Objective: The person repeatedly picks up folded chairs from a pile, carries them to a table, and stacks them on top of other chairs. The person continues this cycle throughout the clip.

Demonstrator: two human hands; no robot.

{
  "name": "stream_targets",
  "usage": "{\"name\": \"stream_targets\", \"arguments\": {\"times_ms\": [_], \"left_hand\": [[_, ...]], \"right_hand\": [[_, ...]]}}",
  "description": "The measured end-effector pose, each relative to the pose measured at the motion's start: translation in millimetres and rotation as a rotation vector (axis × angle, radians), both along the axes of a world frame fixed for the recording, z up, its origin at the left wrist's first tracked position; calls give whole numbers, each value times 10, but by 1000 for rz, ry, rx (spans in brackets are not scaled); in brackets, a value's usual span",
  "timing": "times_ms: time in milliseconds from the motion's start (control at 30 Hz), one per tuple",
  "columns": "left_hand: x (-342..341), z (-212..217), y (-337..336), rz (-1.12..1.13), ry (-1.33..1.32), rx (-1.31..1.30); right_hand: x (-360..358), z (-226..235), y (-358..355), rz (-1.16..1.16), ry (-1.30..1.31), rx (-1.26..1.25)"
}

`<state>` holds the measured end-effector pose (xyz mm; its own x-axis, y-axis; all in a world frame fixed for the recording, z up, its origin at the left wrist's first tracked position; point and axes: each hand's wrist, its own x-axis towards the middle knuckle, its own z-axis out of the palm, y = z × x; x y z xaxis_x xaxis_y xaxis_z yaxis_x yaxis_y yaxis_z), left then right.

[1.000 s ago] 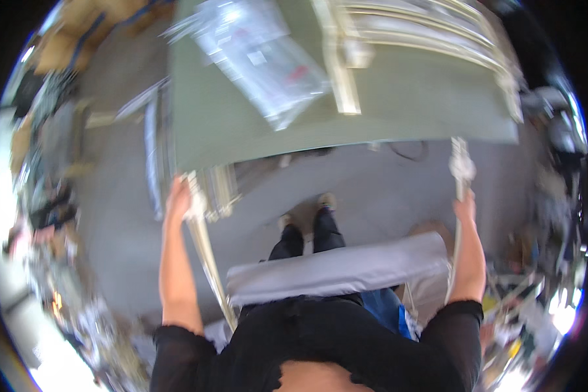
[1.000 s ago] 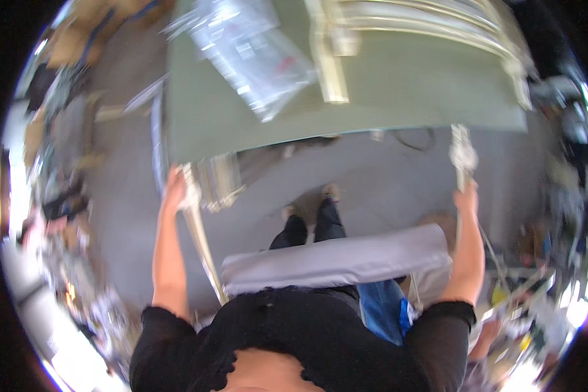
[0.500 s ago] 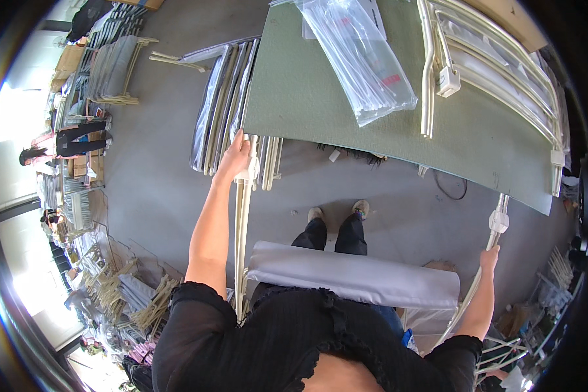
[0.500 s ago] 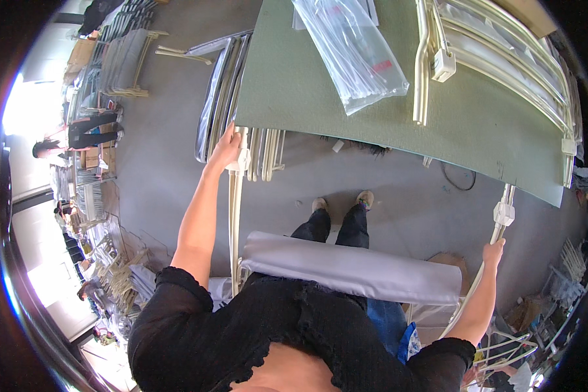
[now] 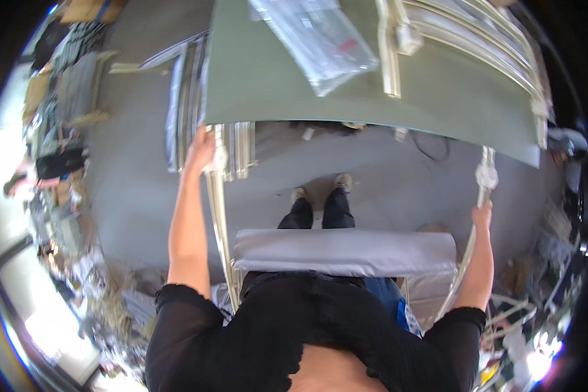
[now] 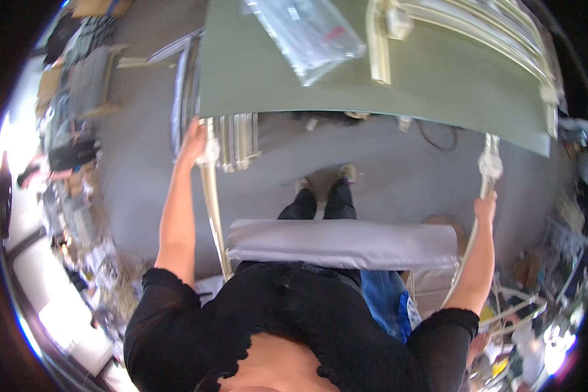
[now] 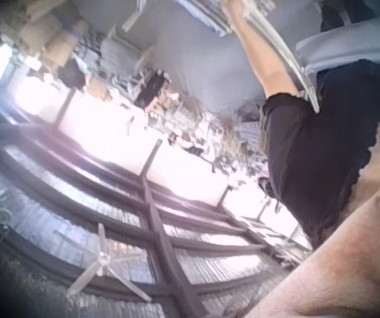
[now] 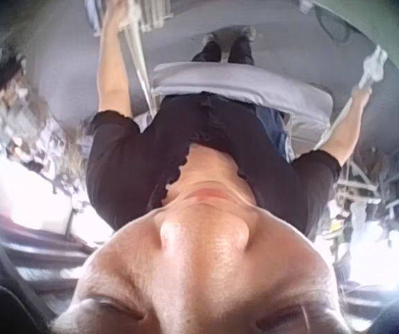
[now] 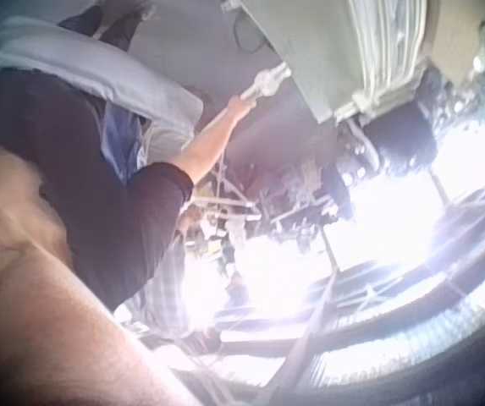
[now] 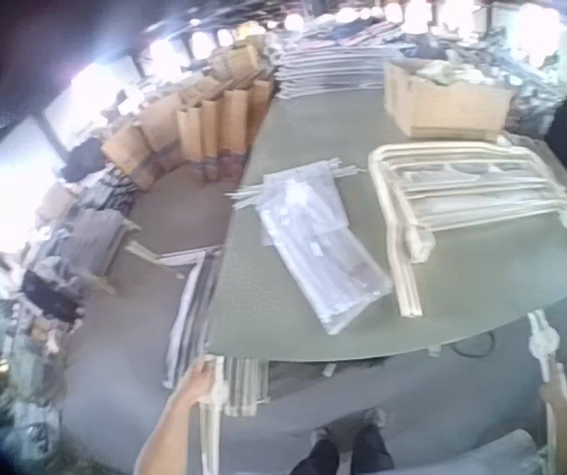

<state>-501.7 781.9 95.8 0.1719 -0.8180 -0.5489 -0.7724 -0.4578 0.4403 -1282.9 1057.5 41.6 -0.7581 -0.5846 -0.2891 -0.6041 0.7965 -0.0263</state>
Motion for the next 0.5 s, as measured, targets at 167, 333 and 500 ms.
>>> {"name": "stream_targets", "arguments": {"times_ms": [167, 333, 500], "left_hand": [[-60, -73, 80, 83, 136, -7], [131, -275, 89, -30, 81, -139], [249, -323, 96, -59, 98, -237]], "right_hand": [[189, 228, -139, -17, 16, -24], [485, 588, -368, -157, -49, 79], [527, 549, -389, -139, -70, 60]]}}
